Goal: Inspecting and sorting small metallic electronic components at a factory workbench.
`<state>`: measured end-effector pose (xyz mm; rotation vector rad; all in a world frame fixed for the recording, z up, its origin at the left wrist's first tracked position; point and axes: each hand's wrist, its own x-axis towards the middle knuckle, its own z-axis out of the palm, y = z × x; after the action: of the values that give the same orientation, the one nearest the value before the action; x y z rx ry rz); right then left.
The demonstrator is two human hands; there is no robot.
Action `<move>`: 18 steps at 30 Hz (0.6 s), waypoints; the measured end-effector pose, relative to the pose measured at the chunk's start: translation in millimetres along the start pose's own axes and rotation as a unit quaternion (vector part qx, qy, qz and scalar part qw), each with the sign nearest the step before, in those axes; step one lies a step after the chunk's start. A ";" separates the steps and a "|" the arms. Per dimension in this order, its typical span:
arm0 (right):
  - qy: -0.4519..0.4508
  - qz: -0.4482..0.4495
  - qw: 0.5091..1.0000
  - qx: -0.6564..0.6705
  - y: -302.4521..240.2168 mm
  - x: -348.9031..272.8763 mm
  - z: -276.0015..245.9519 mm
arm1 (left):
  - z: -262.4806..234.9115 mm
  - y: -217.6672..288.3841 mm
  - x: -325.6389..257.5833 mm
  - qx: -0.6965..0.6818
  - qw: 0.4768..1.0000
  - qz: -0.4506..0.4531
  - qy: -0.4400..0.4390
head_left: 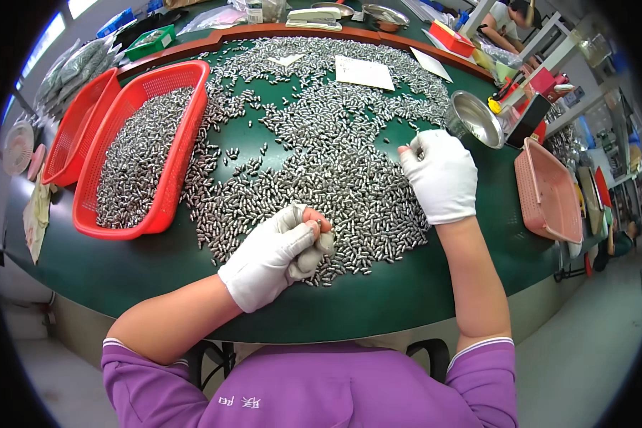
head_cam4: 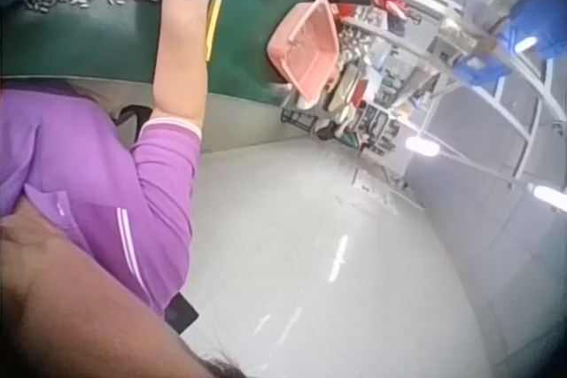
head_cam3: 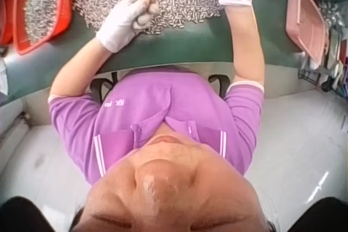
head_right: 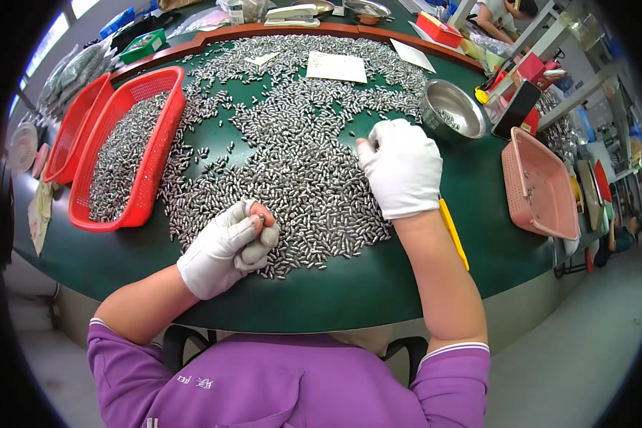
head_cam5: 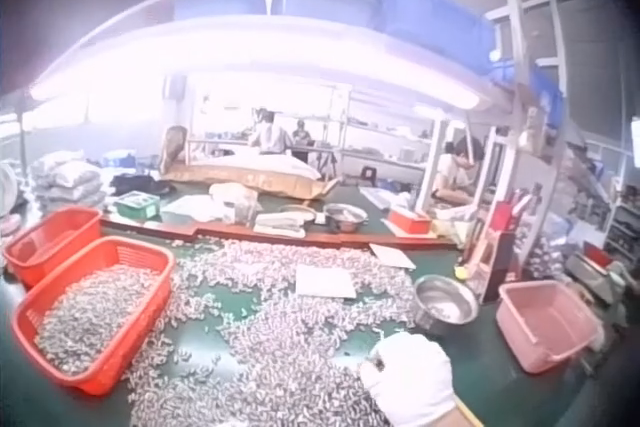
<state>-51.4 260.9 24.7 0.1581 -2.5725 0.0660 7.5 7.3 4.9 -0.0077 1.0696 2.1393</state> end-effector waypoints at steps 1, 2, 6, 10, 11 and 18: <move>-0.030 0.017 0.999 -0.023 -2.5 -0.5 0.2 | -1.8 0.1 0.5 -0.008 1.000 0.000 -0.006; 0.019 -0.016 1.000 0.000 1.1 -0.8 3.0 | -1.7 -0.8 1.5 -0.016 1.000 0.001 -0.016; 0.055 -0.068 0.996 0.011 -0.7 -1.8 4.1 | 1.2 -1.2 0.5 -0.022 0.999 -0.001 -0.045; 0.043 -0.085 0.993 0.073 -14.6 -8.4 3.5 | 5.3 3.1 -4.2 -0.017 0.997 0.037 -0.062; 0.023 -0.080 0.995 0.057 -18.2 -10.2 3.4 | 7.5 6.1 -5.9 -0.023 0.996 0.067 -0.050; 0.121 -0.133 0.979 0.094 -11.2 -9.9 7.1 | -17.9 79.5 -6.3 0.153 0.888 0.396 0.179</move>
<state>-45.5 250.2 13.5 0.5298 -2.2788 0.2163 -41.9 -39.6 50.0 0.2293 1.8641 2.7119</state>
